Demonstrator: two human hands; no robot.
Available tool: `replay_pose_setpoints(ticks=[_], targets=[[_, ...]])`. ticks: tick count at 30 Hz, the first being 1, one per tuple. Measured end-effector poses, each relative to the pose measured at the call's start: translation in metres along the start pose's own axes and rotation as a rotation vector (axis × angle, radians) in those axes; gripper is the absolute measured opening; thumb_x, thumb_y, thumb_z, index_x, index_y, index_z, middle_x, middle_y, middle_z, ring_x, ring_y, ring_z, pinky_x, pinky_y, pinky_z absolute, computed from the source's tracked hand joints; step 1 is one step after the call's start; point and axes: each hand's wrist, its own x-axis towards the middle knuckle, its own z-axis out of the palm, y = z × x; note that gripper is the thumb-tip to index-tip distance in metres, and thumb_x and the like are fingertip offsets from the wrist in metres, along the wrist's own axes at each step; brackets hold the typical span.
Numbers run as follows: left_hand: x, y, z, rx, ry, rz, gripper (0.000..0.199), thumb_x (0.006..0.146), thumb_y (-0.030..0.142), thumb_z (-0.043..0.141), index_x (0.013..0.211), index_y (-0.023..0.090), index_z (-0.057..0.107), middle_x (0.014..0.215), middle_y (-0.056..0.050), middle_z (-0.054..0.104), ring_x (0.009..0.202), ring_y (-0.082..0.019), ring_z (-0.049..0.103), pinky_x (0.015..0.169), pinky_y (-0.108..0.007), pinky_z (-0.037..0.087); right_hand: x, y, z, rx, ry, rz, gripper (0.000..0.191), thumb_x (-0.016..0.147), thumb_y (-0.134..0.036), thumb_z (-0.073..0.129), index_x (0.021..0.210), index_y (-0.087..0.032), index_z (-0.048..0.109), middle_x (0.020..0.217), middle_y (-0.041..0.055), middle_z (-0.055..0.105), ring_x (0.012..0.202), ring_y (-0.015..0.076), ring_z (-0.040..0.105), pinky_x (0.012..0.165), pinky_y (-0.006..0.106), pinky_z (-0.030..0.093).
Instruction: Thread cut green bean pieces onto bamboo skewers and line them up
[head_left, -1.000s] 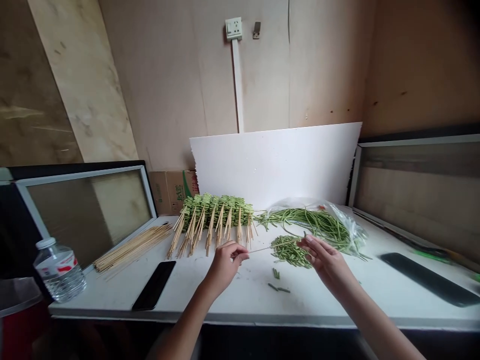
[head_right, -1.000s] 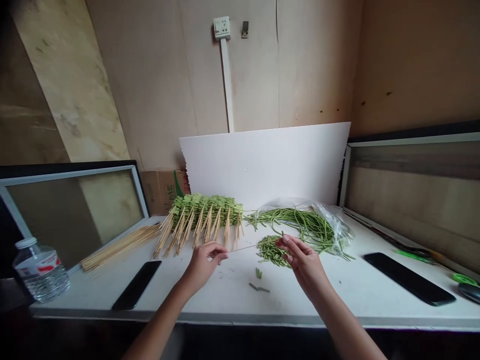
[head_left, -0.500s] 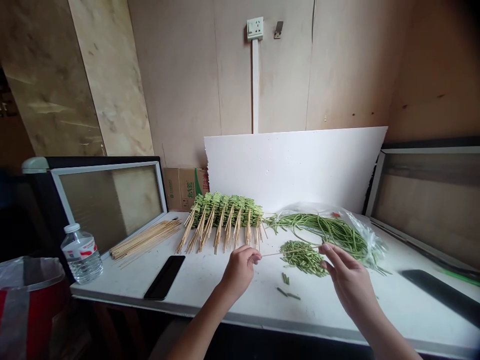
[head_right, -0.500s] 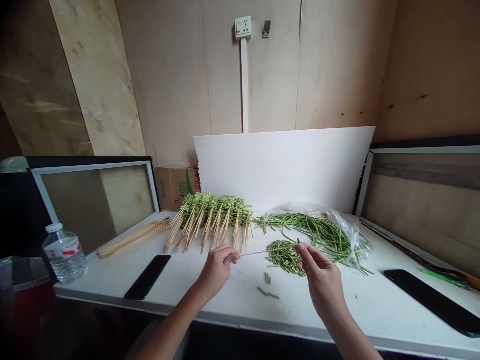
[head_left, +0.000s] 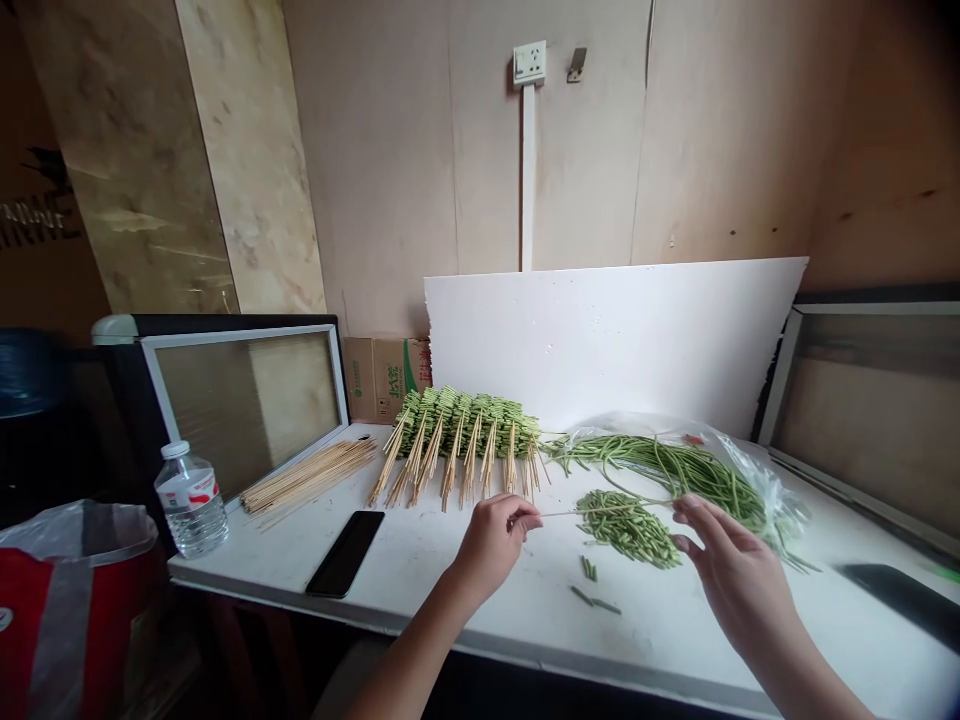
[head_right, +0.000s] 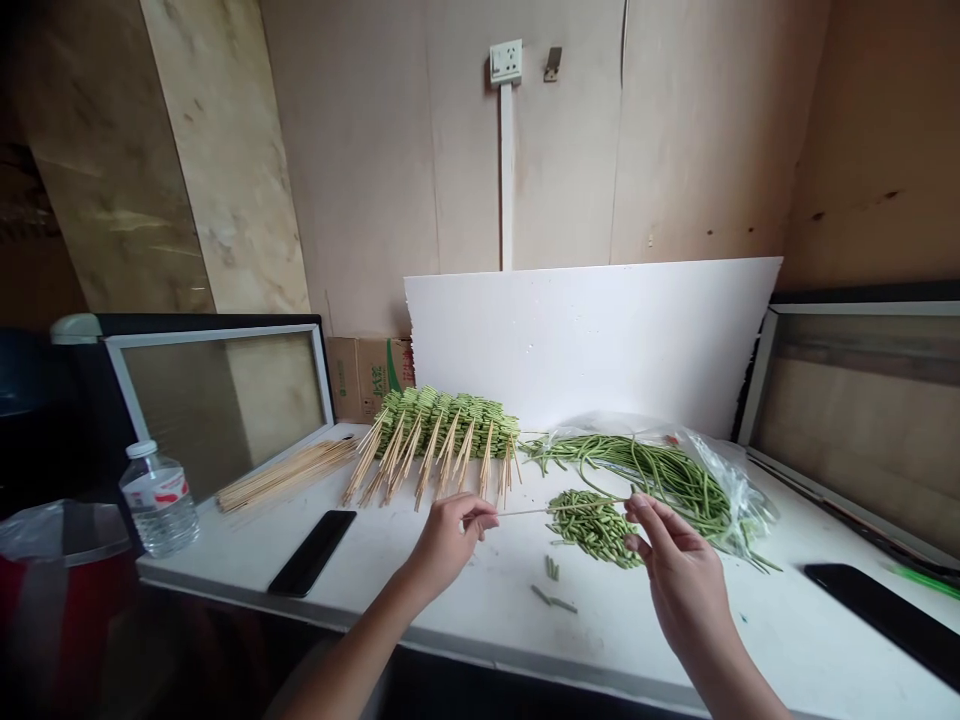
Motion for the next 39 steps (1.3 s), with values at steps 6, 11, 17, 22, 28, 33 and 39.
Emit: replay_pose_setpoints(ticks=[6,11,17,22,28,33,39], targets=[[-0.001,-0.009,0.004,0.016,0.022,0.021,0.022,0.093,0.009,0.057,0.085,0.016,0.076,0.075,-0.003,0.072,0.062,-0.013,0.062,0.062,-0.023,0.049,-0.006,0.004,0.003,0.032,-0.002,-0.004,0.043,0.060,-0.050,0.093,0.091,-0.024,0.079,0.103,0.0056,0.070,0.107,0.0226,0.062,0.061,0.016,0.055],[-0.002,-0.014,0.007,0.032,-0.005,0.034,0.026,0.093,0.006,0.052,0.085,0.015,0.075,0.070,-0.003,0.070,0.062,-0.014,0.063,0.061,-0.024,0.049,-0.007,0.009,0.005,0.053,-0.003,-0.002,0.045,0.060,-0.050,0.093,0.093,-0.023,0.078,0.102,0.0050,0.070,0.102,0.0213,0.063,0.061,0.016,0.055],[-0.003,-0.008,0.008,0.006,-0.065,-0.016,0.022,0.098,0.016,0.054,0.092,0.016,0.075,0.076,-0.003,0.071,0.060,-0.013,0.063,0.059,-0.023,0.049,-0.004,0.001,0.003,-0.033,0.012,-0.043,0.042,0.062,-0.050,0.091,0.091,-0.023,0.077,0.107,0.0063,0.071,0.090,0.0207,0.065,0.058,0.021,0.056],[-0.002,-0.007,0.010,0.023,0.056,0.037,0.015,0.092,0.011,0.062,0.088,0.016,0.076,0.081,-0.004,0.073,0.069,-0.015,0.067,0.070,-0.026,0.052,-0.004,-0.003,0.002,-0.011,0.051,-0.044,0.041,0.061,-0.050,0.092,0.090,-0.024,0.078,0.106,0.0054,0.071,0.096,0.0208,0.064,0.060,0.019,0.056],[-0.003,-0.017,0.011,0.054,0.061,0.025,0.033,0.083,-0.005,0.050,0.087,0.016,0.075,0.072,-0.002,0.072,0.065,-0.015,0.066,0.063,-0.023,0.050,-0.012,0.001,0.005,-0.049,0.034,-0.043,0.044,0.059,-0.050,0.093,0.091,-0.024,0.079,0.108,0.0066,0.071,0.085,0.0201,0.063,0.056,0.022,0.055],[-0.002,-0.018,0.011,0.081,0.037,0.010,0.041,0.074,-0.011,0.046,0.084,0.016,0.075,0.066,0.001,0.069,0.063,-0.015,0.065,0.064,-0.024,0.050,-0.013,0.007,0.007,-0.019,0.028,-0.062,0.042,0.058,-0.050,0.092,0.089,-0.025,0.080,0.105,0.0056,0.072,0.084,0.0204,0.063,0.056,0.023,0.055],[-0.002,-0.010,0.008,0.078,-0.064,-0.042,0.030,0.086,0.000,0.049,0.086,0.017,0.075,0.065,0.000,0.070,0.059,-0.015,0.063,0.062,-0.025,0.049,-0.011,0.003,0.005,-0.033,0.052,-0.040,0.046,0.059,-0.053,0.092,0.095,-0.027,0.080,0.113,0.0054,0.074,0.106,0.0253,0.066,0.060,0.021,0.057]])
